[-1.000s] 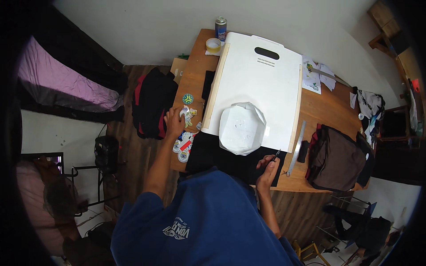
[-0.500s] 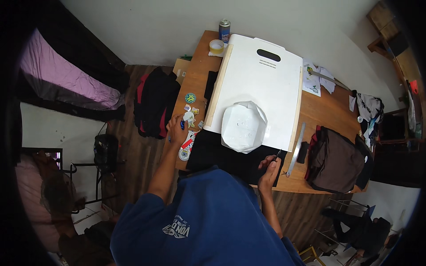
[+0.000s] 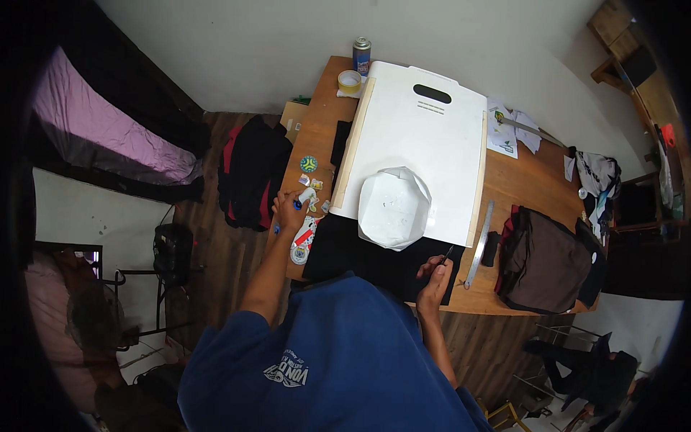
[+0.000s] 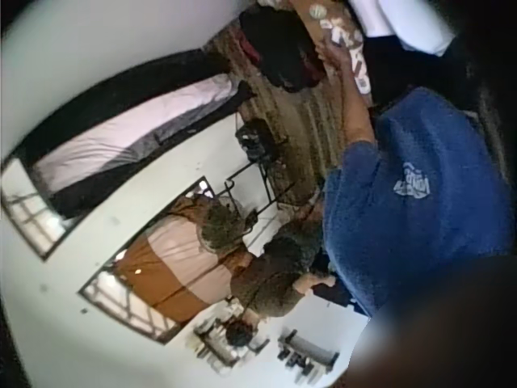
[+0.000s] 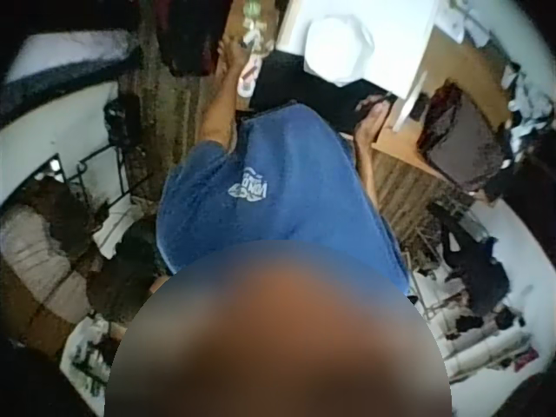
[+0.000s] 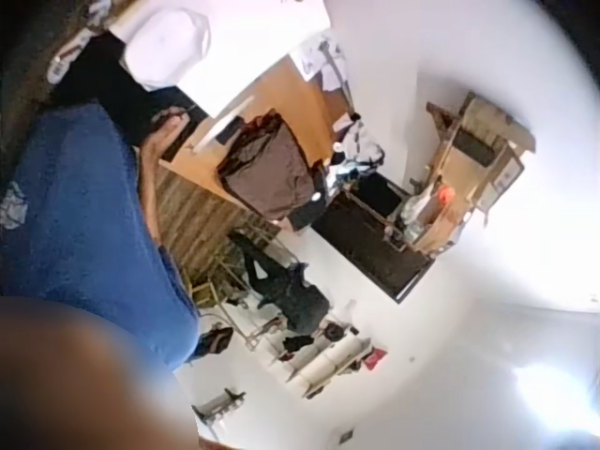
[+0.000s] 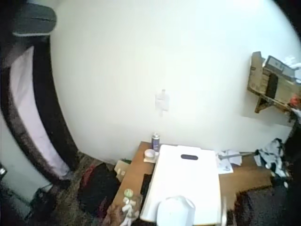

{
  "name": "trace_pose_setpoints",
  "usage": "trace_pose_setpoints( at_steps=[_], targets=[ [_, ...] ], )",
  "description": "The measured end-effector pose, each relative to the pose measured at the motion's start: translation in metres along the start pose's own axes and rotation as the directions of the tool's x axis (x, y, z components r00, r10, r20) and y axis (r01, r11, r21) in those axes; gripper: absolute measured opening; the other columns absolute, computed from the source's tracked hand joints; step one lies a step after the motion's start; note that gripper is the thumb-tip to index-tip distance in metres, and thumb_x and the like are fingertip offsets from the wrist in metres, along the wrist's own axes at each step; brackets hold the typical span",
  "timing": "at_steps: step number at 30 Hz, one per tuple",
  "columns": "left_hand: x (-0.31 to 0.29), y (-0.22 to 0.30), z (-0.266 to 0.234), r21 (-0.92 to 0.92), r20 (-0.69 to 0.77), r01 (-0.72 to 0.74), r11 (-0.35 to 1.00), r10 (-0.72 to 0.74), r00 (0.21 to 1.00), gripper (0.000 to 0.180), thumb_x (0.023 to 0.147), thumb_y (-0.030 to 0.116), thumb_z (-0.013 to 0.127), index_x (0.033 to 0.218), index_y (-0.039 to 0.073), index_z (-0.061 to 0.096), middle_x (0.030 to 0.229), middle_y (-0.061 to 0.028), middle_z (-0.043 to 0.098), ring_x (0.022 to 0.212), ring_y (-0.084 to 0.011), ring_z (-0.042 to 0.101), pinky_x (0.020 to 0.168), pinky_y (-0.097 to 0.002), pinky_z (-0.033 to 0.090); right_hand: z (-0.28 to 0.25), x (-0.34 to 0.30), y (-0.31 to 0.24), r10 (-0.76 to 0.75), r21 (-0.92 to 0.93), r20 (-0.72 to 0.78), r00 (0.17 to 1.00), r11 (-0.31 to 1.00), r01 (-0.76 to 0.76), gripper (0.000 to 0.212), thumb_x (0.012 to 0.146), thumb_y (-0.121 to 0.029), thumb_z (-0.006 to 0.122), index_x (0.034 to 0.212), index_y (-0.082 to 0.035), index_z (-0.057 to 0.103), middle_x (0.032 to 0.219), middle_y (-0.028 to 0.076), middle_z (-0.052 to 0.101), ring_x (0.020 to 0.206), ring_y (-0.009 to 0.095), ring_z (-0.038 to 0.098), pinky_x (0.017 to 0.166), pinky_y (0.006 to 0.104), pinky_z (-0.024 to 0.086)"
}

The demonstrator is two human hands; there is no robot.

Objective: Applying stickers or vinyl decals onto a white base object at a workstation.

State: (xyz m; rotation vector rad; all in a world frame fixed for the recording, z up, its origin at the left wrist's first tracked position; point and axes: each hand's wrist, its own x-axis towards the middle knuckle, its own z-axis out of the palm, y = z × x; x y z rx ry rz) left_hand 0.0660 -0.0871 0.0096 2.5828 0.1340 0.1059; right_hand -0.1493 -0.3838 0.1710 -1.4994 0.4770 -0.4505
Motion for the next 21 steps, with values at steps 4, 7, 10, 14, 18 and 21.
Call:
trace_pose_setpoints(
  at_steps=[4,7,10,14,18,21],
  targets=[
    [0.002,-0.012,0.011,-0.068,-0.072,-0.055,0.996,0.050,0.996,0.039,0.071,0.018,0.081,0.107,0.017,0.066,0.109,-0.0027,0.057,0.111,-0.0249,0.047,0.096,-0.0409,0.032,0.000,0.000,0.001,-0.014,0.000,0.005,1.000,1.000,0.014,0.034,0.104,-0.040,0.033,0.102,-0.007,0.043,0.086,0.005,0.042,0.071,0.014,0.044,0.064,0.0278,0.040],
    [0.001,-0.020,0.012,-0.124,0.004,-0.017,0.992,0.018,1.000,0.042,0.070,0.015,0.082,0.108,0.016,0.064,0.093,-0.0005,0.064,0.101,-0.0233,0.056,0.094,-0.0424,0.033,-0.001,0.000,0.005,-0.015,0.004,-0.003,1.000,1.000,0.015,0.034,0.104,-0.040,0.033,0.102,-0.007,0.043,0.087,0.005,0.042,0.071,0.014,0.044,0.064,0.0279,0.040],
    [0.003,-0.030,0.020,-0.327,-0.018,-0.013,0.945,0.008,1.000,0.042,0.070,0.012,0.082,0.109,0.014,0.066,0.081,0.0009,0.066,0.087,-0.0200,0.061,0.088,-0.0395,0.038,0.000,-0.002,0.004,-0.008,-0.003,-0.005,1.000,1.000,0.008,0.034,0.105,-0.039,0.032,0.102,-0.007,0.043,0.087,0.005,0.043,0.071,0.014,0.045,0.064,0.0279,0.041],
    [0.015,-0.058,0.028,-0.375,0.090,0.101,0.922,-0.072,0.993,0.041,0.070,0.012,0.082,0.108,0.008,0.068,0.083,-0.0008,0.069,0.076,-0.0142,0.064,0.078,-0.0332,0.046,0.005,-0.003,0.001,-0.016,0.021,0.018,1.000,1.000,0.015,0.032,0.105,-0.036,0.033,0.102,-0.006,0.045,0.091,0.005,0.045,0.072,0.012,0.048,0.066,0.0263,0.042],
    [0.026,-0.043,0.025,-0.678,0.224,0.209,0.704,-0.072,0.972,0.033,0.076,0.013,0.081,0.104,-0.001,0.071,0.085,-0.0049,0.071,0.074,-0.0082,0.063,0.068,-0.0247,0.049,0.006,-0.006,0.003,-0.018,-0.002,-0.016,1.000,1.000,0.018,0.033,0.105,-0.036,0.033,0.102,-0.006,0.045,0.090,0.005,0.046,0.072,0.012,0.048,0.066,0.0262,0.042],
    [0.028,-0.052,0.020,-0.727,0.219,0.218,0.651,-0.081,0.972,0.029,0.081,0.014,0.077,0.102,-0.004,0.070,0.084,-0.0057,0.071,0.074,-0.0070,0.062,0.067,-0.0226,0.049,0.010,-0.005,0.005,-0.008,0.013,0.000,1.000,1.000,0.008,0.033,0.105,-0.036,0.032,0.102,-0.005,0.045,0.088,0.005,0.046,0.071,0.012,0.048,0.066,0.0263,0.042]
  ],
)
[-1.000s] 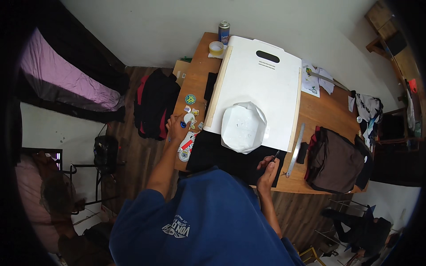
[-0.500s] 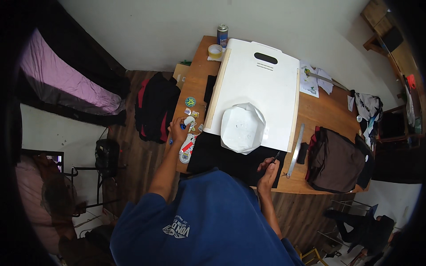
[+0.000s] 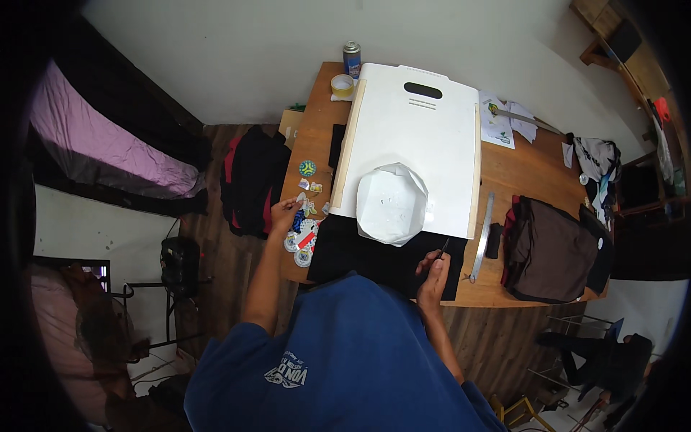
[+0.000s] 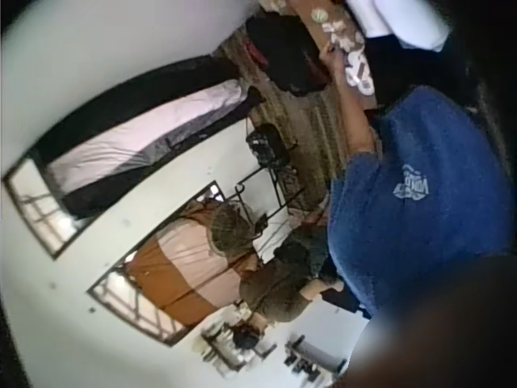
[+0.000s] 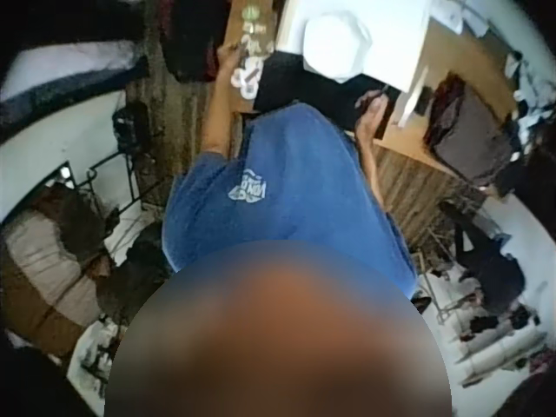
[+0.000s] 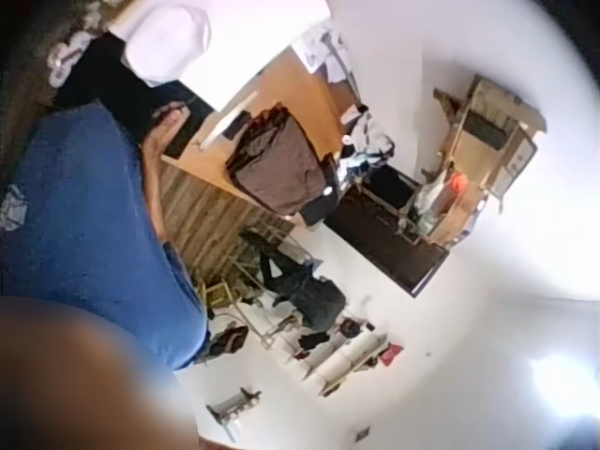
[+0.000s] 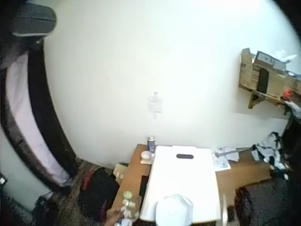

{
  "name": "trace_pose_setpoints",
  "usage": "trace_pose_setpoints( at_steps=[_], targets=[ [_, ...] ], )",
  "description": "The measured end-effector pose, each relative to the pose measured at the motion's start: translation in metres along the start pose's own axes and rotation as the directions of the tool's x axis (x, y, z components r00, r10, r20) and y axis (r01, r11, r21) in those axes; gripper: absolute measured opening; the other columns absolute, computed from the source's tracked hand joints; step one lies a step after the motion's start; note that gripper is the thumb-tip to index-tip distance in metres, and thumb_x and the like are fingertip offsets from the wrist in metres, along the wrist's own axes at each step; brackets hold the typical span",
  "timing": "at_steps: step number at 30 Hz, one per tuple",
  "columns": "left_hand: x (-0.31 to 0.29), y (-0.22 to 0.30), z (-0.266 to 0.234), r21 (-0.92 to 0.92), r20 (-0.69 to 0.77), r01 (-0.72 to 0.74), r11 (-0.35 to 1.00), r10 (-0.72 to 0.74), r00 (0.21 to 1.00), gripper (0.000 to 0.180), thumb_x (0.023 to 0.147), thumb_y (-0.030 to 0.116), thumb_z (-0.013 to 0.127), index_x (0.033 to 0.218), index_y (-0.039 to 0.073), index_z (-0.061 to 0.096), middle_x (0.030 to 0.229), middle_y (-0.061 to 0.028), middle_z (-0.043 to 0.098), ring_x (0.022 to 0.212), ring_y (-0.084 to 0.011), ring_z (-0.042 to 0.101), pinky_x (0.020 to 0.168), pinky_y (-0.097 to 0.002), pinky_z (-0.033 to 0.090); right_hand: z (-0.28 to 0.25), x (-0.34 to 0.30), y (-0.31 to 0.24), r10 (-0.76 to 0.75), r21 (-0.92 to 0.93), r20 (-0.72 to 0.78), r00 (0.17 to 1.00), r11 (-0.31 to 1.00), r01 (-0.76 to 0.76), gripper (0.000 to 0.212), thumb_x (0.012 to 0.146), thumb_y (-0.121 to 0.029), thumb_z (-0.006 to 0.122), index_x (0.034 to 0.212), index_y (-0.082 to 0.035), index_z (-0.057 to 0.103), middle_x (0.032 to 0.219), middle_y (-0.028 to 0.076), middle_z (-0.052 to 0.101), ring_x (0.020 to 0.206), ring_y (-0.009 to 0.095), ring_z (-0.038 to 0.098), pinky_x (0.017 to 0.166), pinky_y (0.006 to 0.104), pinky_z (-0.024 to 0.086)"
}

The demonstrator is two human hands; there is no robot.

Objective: Applying stickers or vinyl decals onto a white base object at a workstation.

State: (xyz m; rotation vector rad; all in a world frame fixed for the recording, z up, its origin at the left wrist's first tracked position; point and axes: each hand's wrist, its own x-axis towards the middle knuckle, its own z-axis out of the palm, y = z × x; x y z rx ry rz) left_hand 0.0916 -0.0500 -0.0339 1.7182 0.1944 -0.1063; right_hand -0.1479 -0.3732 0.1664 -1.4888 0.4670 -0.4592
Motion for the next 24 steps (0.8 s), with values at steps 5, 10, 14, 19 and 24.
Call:
trace_pose_setpoints(
  at_steps=[5,10,14,19,24],
  targets=[
    [-0.001,-0.002,-0.015,0.064,-0.104,0.013,0.998,-0.006,0.995,0.026,0.086,0.017,0.073,0.099,-0.005,0.070,0.080,-0.0024,0.069,0.071,-0.0053,0.060,0.065,-0.0203,0.047,0.003,-0.001,0.004,0.002,0.015,0.017,1.000,1.000,-0.003,0.035,0.105,-0.037,0.032,0.101,-0.005,0.045,0.087,0.005,0.046,0.071,0.012,0.048,0.066,0.0264,0.041],
    [-0.018,0.074,-0.003,0.035,-0.249,-0.204,0.978,0.206,0.946,0.021,0.091,0.015,0.067,0.102,-0.003,0.068,0.075,-0.0007,0.065,0.063,-0.0051,0.054,0.060,-0.0220,0.044,0.003,-0.004,0.003,0.008,-0.006,-0.008,1.000,1.000,-0.008,0.035,0.105,-0.038,0.033,0.102,-0.005,0.045,0.086,0.005,0.045,0.072,0.012,0.047,0.066,0.0261,0.041],
    [-0.052,0.165,0.010,0.115,-0.235,-0.475,0.872,0.488,0.840,0.018,0.091,0.010,0.065,0.104,-0.002,0.066,0.079,-0.0050,0.068,0.067,-0.0084,0.060,0.062,-0.0230,0.047,0.008,-0.005,0.009,0.004,-0.005,0.010,1.000,1.000,-0.004,0.034,0.105,-0.037,0.033,0.102,-0.005,0.045,0.085,0.004,0.045,0.071,0.012,0.046,0.066,0.0255,0.041],
    [-0.097,0.214,0.014,0.192,-0.083,-0.713,0.674,0.735,0.673,0.024,0.086,0.002,0.067,0.108,-0.006,0.062,0.099,-0.0136,0.068,0.091,-0.0174,0.066,0.082,-0.0285,0.051,0.018,-0.005,0.011,-0.012,0.010,0.025,1.000,1.000,0.012,0.034,0.105,-0.038,0.034,0.102,-0.006,0.045,0.084,0.003,0.044,0.071,0.011,0.045,0.065,0.0250,0.040],
    [-0.118,0.228,0.027,0.030,-0.069,-0.728,0.685,0.728,0.682,0.022,0.085,0.001,0.067,0.105,-0.007,0.061,0.095,-0.0136,0.067,0.088,-0.0169,0.065,0.081,-0.0265,0.050,0.022,-0.009,0.025,-0.025,0.000,0.054,0.998,1.000,0.025,0.035,0.104,-0.039,0.032,0.101,-0.006,0.044,0.085,0.004,0.044,0.070,0.012,0.046,0.065,0.0253,0.041]
  ],
)
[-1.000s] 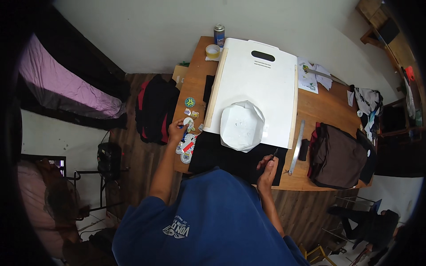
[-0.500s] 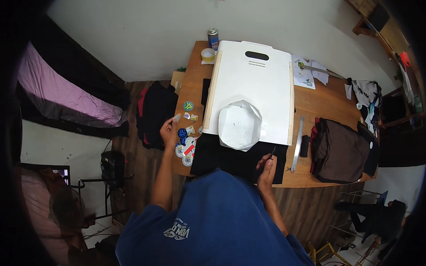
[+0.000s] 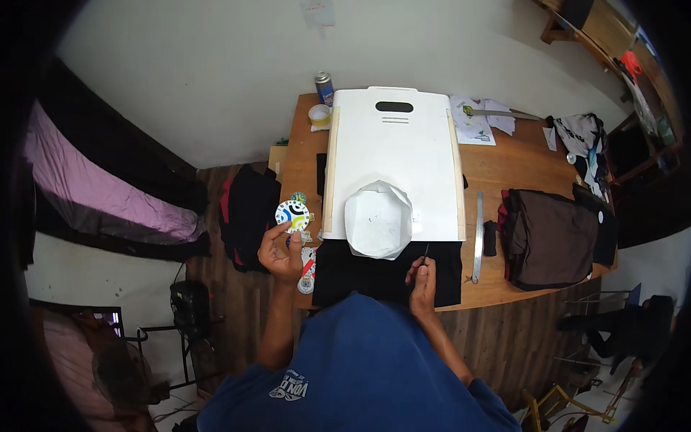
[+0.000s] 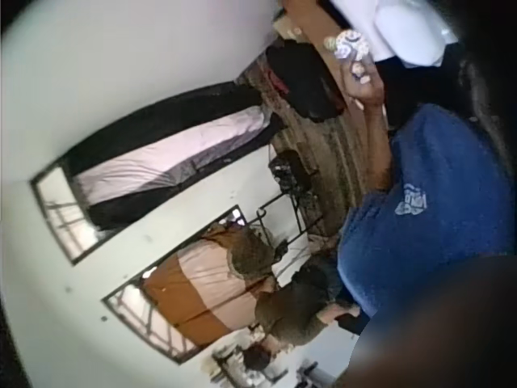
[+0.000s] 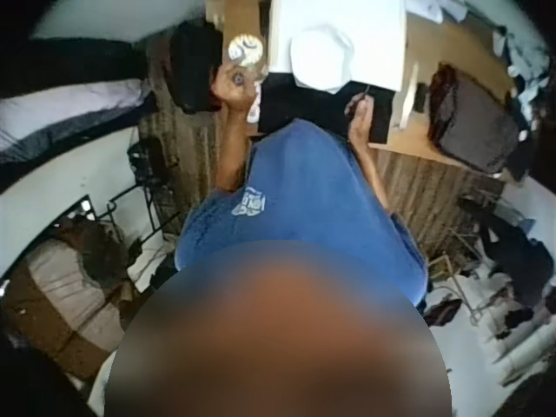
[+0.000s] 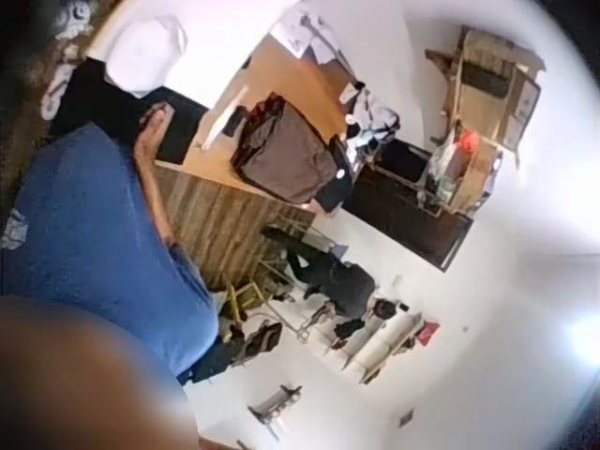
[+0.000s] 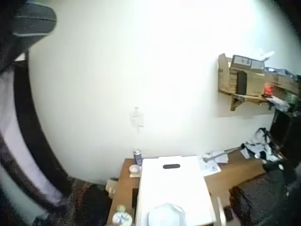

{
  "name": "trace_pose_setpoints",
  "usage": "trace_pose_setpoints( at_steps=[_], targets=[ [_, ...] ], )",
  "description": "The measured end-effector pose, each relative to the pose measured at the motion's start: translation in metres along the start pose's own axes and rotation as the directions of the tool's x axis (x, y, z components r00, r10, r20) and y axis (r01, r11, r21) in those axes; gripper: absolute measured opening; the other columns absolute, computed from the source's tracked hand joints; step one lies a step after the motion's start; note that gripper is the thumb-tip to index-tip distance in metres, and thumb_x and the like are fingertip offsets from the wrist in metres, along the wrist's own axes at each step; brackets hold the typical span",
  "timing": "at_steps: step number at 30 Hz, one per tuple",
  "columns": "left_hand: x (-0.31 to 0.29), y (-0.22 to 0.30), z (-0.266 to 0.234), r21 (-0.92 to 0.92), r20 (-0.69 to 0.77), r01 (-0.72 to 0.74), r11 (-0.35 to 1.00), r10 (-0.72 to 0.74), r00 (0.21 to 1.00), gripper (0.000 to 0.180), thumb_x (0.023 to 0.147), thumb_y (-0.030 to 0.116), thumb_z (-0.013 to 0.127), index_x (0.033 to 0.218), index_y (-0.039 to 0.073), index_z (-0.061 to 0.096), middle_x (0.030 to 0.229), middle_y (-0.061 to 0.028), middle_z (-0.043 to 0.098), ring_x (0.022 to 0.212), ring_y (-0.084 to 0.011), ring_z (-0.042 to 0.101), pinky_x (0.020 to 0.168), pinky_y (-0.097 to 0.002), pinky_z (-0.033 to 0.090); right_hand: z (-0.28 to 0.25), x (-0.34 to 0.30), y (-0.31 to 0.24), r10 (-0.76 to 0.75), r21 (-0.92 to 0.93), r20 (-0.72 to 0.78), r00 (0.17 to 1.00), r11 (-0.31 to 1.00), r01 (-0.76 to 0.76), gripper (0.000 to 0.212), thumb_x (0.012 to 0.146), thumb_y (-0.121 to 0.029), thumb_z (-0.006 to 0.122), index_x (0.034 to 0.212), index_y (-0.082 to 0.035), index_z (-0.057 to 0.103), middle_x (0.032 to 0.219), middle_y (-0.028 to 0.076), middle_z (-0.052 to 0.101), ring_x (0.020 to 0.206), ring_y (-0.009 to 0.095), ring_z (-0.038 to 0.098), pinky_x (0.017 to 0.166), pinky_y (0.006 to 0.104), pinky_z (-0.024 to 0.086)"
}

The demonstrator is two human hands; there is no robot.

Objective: Applying stickers or vinyl decals onto a white base object at a workstation.

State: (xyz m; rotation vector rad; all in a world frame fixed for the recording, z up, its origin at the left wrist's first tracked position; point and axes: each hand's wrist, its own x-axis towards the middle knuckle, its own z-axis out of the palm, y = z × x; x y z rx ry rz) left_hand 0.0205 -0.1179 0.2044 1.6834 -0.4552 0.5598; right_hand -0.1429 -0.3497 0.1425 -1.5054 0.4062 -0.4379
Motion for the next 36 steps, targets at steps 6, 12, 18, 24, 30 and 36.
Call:
trace_pose_setpoints(
  at_steps=[6,12,18,24,30,36],
  targets=[
    [-0.010,0.000,0.020,-0.267,-0.001,0.261,0.928,-0.271,0.963,0.015,0.088,-0.005,0.063,0.102,-0.005,0.059,0.092,-0.0102,0.066,0.084,-0.0094,0.063,0.074,-0.0191,0.049,0.020,-0.001,0.007,0.018,0.072,-0.004,1.000,0.997,-0.017,0.027,0.105,-0.030,0.036,0.107,-0.005,0.046,0.087,0.003,0.045,0.072,0.009,0.045,0.065,0.0231,0.040],
    [-0.017,0.004,0.036,-0.369,0.190,0.426,0.826,-0.382,0.904,0.016,0.088,-0.004,0.064,0.104,-0.005,0.059,0.091,-0.0097,0.066,0.084,-0.0093,0.063,0.074,-0.0195,0.050,0.052,0.026,-0.013,-0.053,0.093,0.062,0.997,0.995,0.047,0.025,0.105,-0.024,0.038,0.112,-0.003,0.048,0.076,0.001,0.045,0.066,0.008,0.044,0.062,0.0238,0.040],
    [-0.019,0.016,0.048,-0.384,0.385,0.555,0.738,-0.419,0.822,0.016,0.089,-0.005,0.063,0.103,-0.007,0.059,0.095,-0.0101,0.064,0.091,-0.0113,0.063,0.082,-0.0218,0.049,0.076,0.053,-0.030,-0.001,0.241,0.130,0.992,0.970,-0.030,0.023,0.102,-0.020,0.047,0.116,-0.003,0.047,0.073,-0.003,0.040,0.059,0.005,0.037,0.056,0.0220,0.036],
    [-0.024,0.002,0.043,-0.322,0.557,0.549,0.771,-0.314,0.769,0.017,0.089,-0.006,0.063,0.104,-0.005,0.056,0.095,-0.0091,0.064,0.092,-0.0110,0.061,0.083,-0.0226,0.048,0.079,0.060,-0.033,-0.003,0.022,0.169,0.986,1.000,0.000,0.017,0.094,-0.019,0.063,0.099,-0.004,0.056,0.067,-0.010,0.036,0.060,-0.001,0.032,0.054,0.0177,0.027],
    [-0.017,0.011,0.045,-0.340,0.529,0.655,0.675,-0.438,0.726,0.028,0.090,-0.005,0.061,0.115,-0.003,0.050,0.094,-0.0082,0.063,0.087,-0.0096,0.061,0.080,-0.0212,0.047,0.083,0.049,-0.027,0.022,0.079,0.130,0.991,0.996,-0.032,0.016,0.093,-0.017,0.065,0.090,-0.004,0.056,0.065,-0.010,0.035,0.059,-0.001,0.030,0.053,0.0180,0.026],
    [-0.022,0.008,0.050,-0.403,0.502,0.713,0.574,-0.513,0.696,0.028,0.092,-0.001,0.060,0.118,-0.005,0.051,0.098,-0.0101,0.065,0.091,-0.0108,0.062,0.081,-0.0220,0.048,0.091,0.039,-0.025,0.006,0.097,0.137,0.991,0.995,-0.020,0.016,0.092,-0.014,0.066,0.087,-0.004,0.054,0.066,-0.009,0.035,0.059,0.000,0.029,0.052,0.0185,0.026]
  ],
)
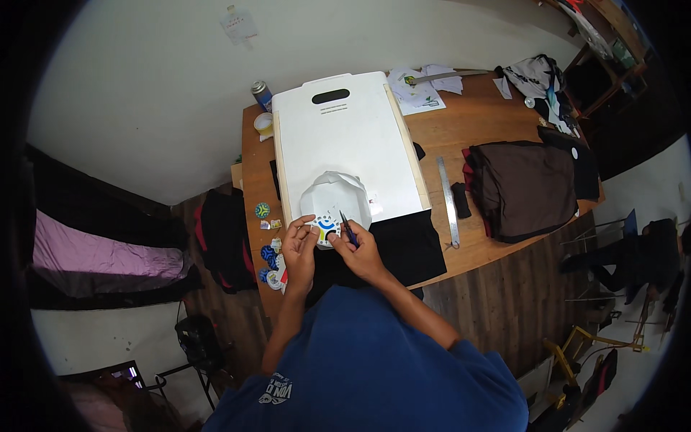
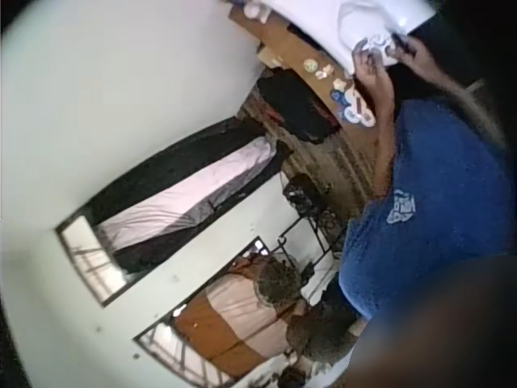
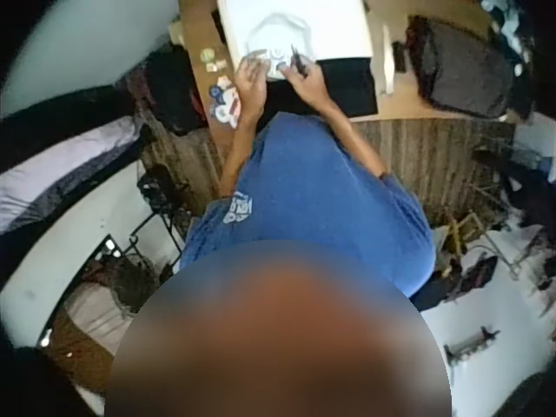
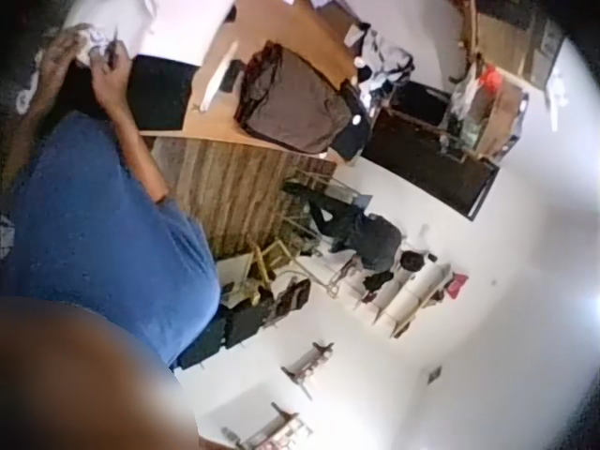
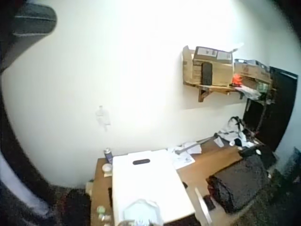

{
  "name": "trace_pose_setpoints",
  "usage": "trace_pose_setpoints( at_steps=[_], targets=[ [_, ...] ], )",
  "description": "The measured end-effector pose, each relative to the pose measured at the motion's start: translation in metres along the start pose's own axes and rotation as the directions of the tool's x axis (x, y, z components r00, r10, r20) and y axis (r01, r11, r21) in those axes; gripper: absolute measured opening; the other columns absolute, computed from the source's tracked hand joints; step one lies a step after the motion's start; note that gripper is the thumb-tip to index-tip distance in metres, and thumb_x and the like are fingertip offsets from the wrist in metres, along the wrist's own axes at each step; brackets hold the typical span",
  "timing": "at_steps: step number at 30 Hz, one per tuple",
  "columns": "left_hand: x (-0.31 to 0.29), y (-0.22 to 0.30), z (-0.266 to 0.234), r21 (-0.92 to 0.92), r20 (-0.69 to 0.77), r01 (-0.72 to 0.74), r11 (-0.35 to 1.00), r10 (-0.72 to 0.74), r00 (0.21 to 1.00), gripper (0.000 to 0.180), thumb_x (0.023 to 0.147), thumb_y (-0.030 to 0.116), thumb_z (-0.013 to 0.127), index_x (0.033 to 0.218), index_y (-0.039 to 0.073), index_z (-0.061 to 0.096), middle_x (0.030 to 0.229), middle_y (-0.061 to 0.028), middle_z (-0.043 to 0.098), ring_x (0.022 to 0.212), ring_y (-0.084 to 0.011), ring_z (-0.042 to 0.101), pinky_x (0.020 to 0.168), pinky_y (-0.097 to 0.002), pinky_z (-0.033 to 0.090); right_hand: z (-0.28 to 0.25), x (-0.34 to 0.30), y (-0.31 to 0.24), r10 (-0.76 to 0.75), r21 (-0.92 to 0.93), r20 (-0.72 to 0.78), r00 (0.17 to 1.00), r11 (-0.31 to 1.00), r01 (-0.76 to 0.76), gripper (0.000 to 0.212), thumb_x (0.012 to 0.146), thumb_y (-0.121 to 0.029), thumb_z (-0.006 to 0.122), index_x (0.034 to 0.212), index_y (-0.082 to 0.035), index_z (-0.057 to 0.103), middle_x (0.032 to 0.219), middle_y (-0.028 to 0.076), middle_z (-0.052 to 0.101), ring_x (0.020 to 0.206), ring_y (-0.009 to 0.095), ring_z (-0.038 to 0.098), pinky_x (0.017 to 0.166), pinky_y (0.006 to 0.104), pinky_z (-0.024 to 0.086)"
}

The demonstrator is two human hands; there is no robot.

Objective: Applying stickers or vinyl decals onto a white base object at a workstation.

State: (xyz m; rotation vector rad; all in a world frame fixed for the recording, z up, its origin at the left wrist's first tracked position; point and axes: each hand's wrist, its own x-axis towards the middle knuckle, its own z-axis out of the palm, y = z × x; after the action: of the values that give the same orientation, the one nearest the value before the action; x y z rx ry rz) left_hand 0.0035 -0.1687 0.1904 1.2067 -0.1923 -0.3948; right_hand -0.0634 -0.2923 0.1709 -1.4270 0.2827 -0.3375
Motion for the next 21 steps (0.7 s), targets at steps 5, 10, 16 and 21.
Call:
trace_pose_setpoints(
  at_steps=[5,10,16,21],
  targets=[
    [-0.003,-0.004,0.009,-0.001,-0.032,-0.012,1.000,0.012,0.999,0.025,0.092,0.001,0.061,0.115,-0.007,0.054,0.099,-0.0102,0.065,0.094,-0.0119,0.063,0.084,-0.0231,0.050,0.006,-0.001,0.004,-0.003,-0.007,-0.038,0.999,1.000,0.003,0.018,0.091,-0.012,0.067,0.083,-0.005,0.052,0.066,-0.008,0.034,0.059,0.001,0.029,0.052,0.0190,0.026],
    [-0.001,-0.004,0.007,-0.011,-0.044,0.021,1.000,-0.021,0.999,0.023,0.092,0.004,0.063,0.111,-0.006,0.059,0.101,-0.0100,0.066,0.091,-0.0112,0.063,0.082,-0.0226,0.049,0.006,-0.004,0.001,0.016,-0.005,-0.006,1.000,1.000,-0.016,0.019,0.090,-0.011,0.068,0.081,-0.005,0.051,0.065,-0.009,0.033,0.059,0.001,0.029,0.052,0.0195,0.026],
    [-0.002,-0.004,0.005,-0.036,-0.082,0.071,0.997,-0.074,0.994,0.024,0.090,0.002,0.065,0.111,-0.009,0.060,0.100,-0.0108,0.067,0.089,-0.0115,0.064,0.081,-0.0228,0.050,0.000,-0.011,0.006,0.161,0.525,0.159,0.974,0.822,-0.222,0.020,0.101,-0.026,0.046,0.094,-0.007,0.047,0.069,-0.001,0.040,0.057,0.007,0.037,0.055,0.0224,0.034],
    [-0.003,0.005,0.007,-0.040,-0.084,0.084,0.996,-0.087,0.993,0.022,0.090,0.002,0.066,0.108,-0.009,0.062,0.097,-0.0102,0.068,0.087,-0.0110,0.064,0.080,-0.0224,0.050,-0.002,-0.013,-0.001,0.136,0.446,0.196,0.971,0.869,-0.212,0.029,0.105,-0.029,0.033,0.101,-0.004,0.046,0.068,0.002,0.041,0.056,0.010,0.040,0.054,0.0236,0.037]
  ],
)
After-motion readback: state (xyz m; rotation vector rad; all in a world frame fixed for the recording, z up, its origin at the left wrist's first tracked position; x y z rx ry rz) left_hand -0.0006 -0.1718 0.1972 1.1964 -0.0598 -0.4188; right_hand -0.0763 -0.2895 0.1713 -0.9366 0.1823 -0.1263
